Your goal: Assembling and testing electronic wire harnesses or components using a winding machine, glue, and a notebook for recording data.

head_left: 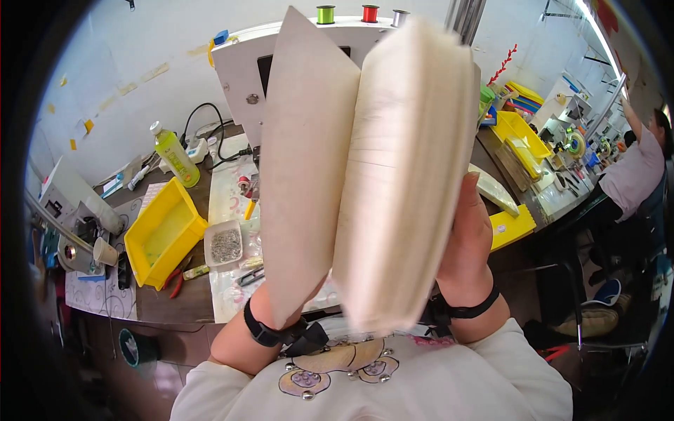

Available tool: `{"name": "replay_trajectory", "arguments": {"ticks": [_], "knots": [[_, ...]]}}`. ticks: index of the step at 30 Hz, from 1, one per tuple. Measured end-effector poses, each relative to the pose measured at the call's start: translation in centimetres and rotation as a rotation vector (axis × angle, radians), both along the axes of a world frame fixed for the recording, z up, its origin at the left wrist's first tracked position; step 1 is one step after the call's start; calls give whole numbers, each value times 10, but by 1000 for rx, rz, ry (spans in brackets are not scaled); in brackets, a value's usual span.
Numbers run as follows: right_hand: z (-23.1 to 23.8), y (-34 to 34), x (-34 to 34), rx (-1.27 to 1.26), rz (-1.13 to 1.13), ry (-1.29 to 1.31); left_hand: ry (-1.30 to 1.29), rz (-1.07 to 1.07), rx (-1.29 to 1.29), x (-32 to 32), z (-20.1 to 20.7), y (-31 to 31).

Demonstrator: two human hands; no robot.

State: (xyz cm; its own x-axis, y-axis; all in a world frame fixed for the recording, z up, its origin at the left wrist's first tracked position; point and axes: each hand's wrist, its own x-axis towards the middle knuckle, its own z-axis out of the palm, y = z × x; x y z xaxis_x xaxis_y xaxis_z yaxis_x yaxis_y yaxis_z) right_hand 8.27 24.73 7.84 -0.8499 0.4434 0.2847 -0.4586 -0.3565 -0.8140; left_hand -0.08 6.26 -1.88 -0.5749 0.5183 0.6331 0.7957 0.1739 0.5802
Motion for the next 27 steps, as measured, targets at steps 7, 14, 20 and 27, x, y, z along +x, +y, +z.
{"name": "replay_trajectory", "arguments": {"ticks": [7,14,20,27], "knots": [[-3,-1,2,159,-92,69,-62,-129,122,4,19,1],[-13,-6,-4,173,-125,104,-134,-307,244,-17,53,24],[-15,-14,-4,609,-277,148,-458,-485,218,12,110,-24],[-19,-6,-14,-26,-114,100,-658,-459,427,8,98,-29]]}}
